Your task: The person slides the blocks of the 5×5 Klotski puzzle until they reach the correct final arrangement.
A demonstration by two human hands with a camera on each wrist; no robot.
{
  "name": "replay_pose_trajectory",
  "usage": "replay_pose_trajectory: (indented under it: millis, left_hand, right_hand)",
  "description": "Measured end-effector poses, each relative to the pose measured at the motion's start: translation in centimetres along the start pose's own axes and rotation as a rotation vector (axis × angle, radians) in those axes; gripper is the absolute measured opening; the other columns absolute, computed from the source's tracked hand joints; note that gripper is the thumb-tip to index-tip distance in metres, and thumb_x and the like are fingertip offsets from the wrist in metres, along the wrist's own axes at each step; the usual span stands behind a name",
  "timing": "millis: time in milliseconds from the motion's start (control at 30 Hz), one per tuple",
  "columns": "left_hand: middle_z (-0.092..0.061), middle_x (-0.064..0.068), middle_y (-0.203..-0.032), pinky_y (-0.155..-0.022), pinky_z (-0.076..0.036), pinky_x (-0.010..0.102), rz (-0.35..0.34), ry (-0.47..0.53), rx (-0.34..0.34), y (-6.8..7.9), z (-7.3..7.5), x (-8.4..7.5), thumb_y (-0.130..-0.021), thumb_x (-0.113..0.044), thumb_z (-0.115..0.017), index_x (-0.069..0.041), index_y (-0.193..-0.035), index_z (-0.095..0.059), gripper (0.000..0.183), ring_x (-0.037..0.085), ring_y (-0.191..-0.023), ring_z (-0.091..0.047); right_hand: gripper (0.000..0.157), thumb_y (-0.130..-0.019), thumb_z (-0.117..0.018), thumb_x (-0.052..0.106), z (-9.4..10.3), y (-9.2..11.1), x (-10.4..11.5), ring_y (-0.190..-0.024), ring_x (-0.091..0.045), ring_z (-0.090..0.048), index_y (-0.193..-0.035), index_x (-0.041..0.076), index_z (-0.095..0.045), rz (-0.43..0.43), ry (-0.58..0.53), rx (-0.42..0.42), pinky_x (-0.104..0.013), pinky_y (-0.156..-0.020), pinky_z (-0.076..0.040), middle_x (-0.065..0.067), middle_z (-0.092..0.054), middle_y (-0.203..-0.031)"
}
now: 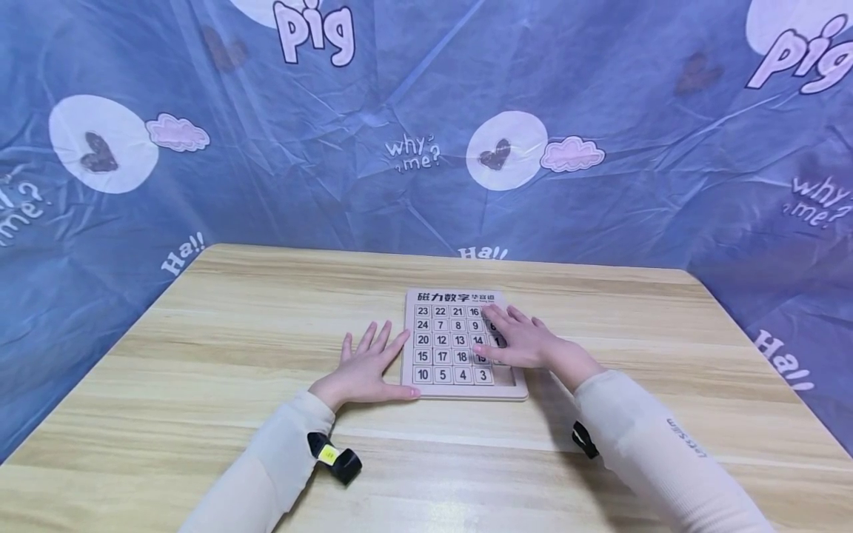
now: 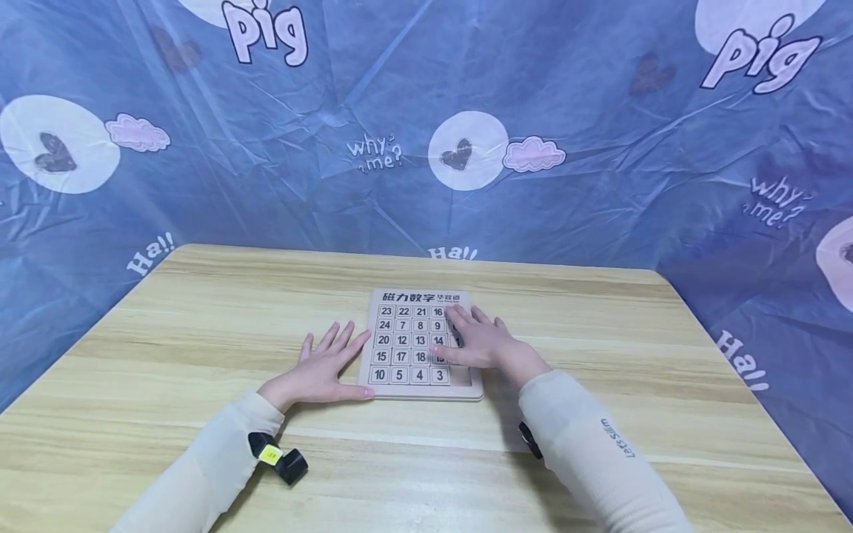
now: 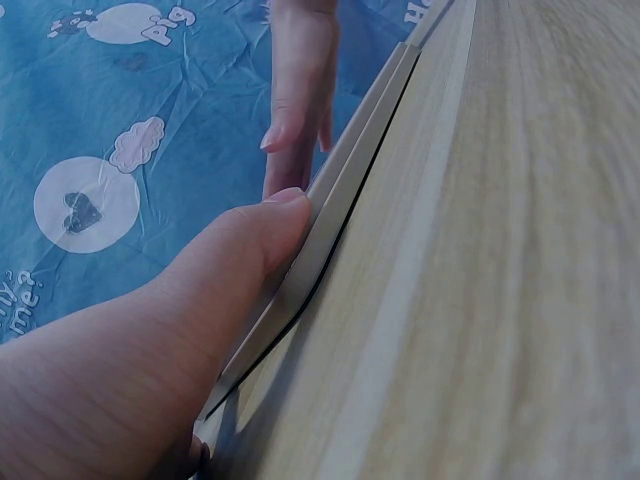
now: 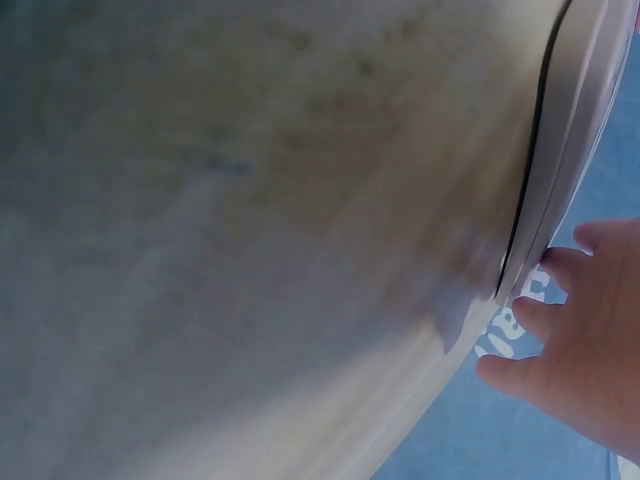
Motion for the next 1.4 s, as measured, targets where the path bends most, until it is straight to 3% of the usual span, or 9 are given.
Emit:
replay_pose_trajectory:
  millis: [767, 1400]
  left_hand:
    - [0.000, 0.009, -0.142, -0.093, 0.012, 0.054, 0.003, 0.009, -0.002, 0.0, -0.2, 0.1, -0.060, -0.077, -0.046, -0.026, -0.139, -0.010, 0.100, 0.028, -0.127, 0.007]
    - [-0.001, 0.010, -0.142, -0.093, 0.011, 0.054, -0.001, 0.016, -0.008, 0.1, 0.1, 0.0, -0.061, -0.076, -0.046, -0.026, -0.139, -0.010, 0.100, 0.028, -0.127, 0.006]
  right_hand:
    - [0.087, -0.076, -0.034, 0.069, -0.6, 1.0, 0.4, -0.126, -0.034, -0.008, -0.140, 0.015, -0.009, 0.006, 0.051, 0.021, -0.059, -0.094, -0.007, -0.008, -0.010, -0.142]
    - [0.086, -0.076, -0.037, 0.067, -0.8, 2.6, 1.1, -0.126, -0.035, -0.012, -0.139, 0.011, -0.015, 0.070, 0.079, 0.013, -0.059, -0.093, -0.012, -0.011, -0.016, -0.141]
Point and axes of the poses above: each hand's wrist, its own y-axis away from the middle knuckle, its own z-axis out of the back of the hand, x = y × z, the point moved 8 cm from there along -y, towards the middle knuckle
